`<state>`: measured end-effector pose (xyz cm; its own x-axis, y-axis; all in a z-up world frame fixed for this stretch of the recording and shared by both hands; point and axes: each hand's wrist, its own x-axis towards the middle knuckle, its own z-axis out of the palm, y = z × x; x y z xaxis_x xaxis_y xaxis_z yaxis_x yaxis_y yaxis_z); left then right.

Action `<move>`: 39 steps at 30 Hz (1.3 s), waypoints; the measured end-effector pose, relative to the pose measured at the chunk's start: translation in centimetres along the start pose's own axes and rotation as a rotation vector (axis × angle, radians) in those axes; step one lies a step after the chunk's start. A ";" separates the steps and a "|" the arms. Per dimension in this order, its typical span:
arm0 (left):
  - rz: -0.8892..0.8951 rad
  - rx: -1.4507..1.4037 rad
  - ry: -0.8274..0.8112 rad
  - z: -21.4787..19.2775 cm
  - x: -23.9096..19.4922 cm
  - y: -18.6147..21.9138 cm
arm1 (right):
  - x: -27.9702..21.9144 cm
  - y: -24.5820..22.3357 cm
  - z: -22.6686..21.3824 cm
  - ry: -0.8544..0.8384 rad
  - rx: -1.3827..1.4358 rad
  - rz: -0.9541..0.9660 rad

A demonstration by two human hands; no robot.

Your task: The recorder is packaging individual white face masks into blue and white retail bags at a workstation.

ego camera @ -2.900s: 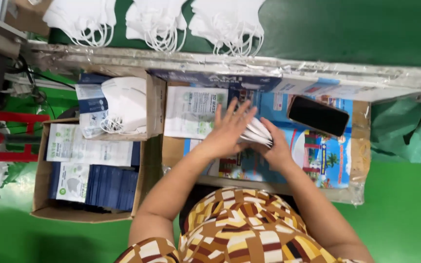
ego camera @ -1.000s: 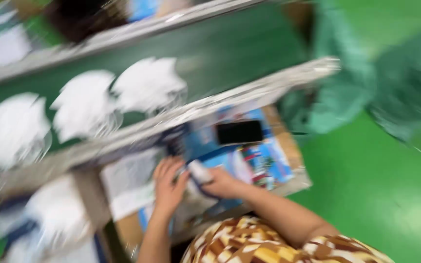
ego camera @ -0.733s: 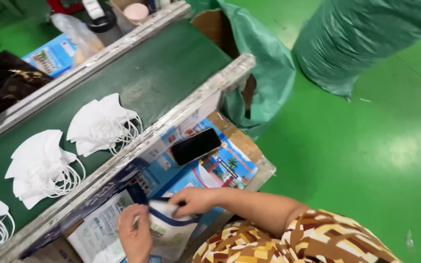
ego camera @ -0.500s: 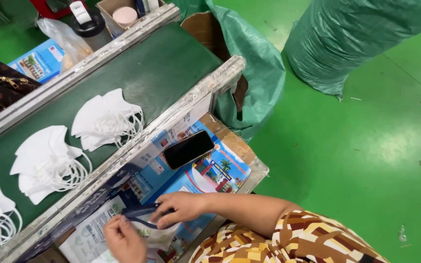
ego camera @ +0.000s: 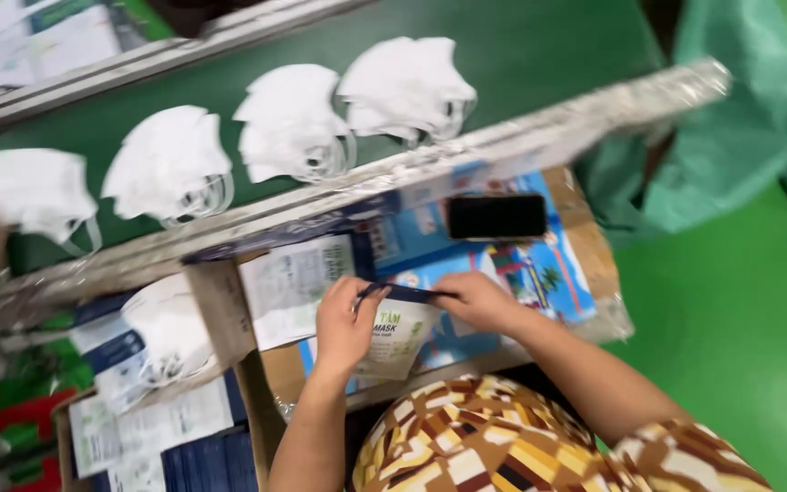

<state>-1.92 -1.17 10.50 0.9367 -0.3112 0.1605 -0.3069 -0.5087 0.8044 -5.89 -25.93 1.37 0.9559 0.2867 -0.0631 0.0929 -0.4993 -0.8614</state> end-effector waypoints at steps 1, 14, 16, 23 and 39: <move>-0.008 0.009 0.039 -0.5 0.6 -0.3 | 0.1 -0.7 -0.5 -0.025 -0.009 -0.031; 0.343 0.225 0.235 8.2 22.9 2.0 | -0.4 -0.7 -5.4 0.473 0.788 0.115; 0.279 0.315 0.206 10.0 24.8 3.5 | -0.8 1.4 -3.7 0.372 0.748 0.142; 0.059 0.434 -0.070 6.7 25.0 -0.2 | -3.1 2.2 -5.1 0.348 0.676 0.140; 0.316 0.151 -0.060 -1.6 -1.0 -5.8 | 1.1 1.4 4.5 0.284 0.270 -0.144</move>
<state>-0.81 3.34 6.62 0.7815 -0.5162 0.3505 -0.6055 -0.4917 0.6258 -5.97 -22.66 -2.20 0.9809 0.0817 0.1767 0.1910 -0.2276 -0.9548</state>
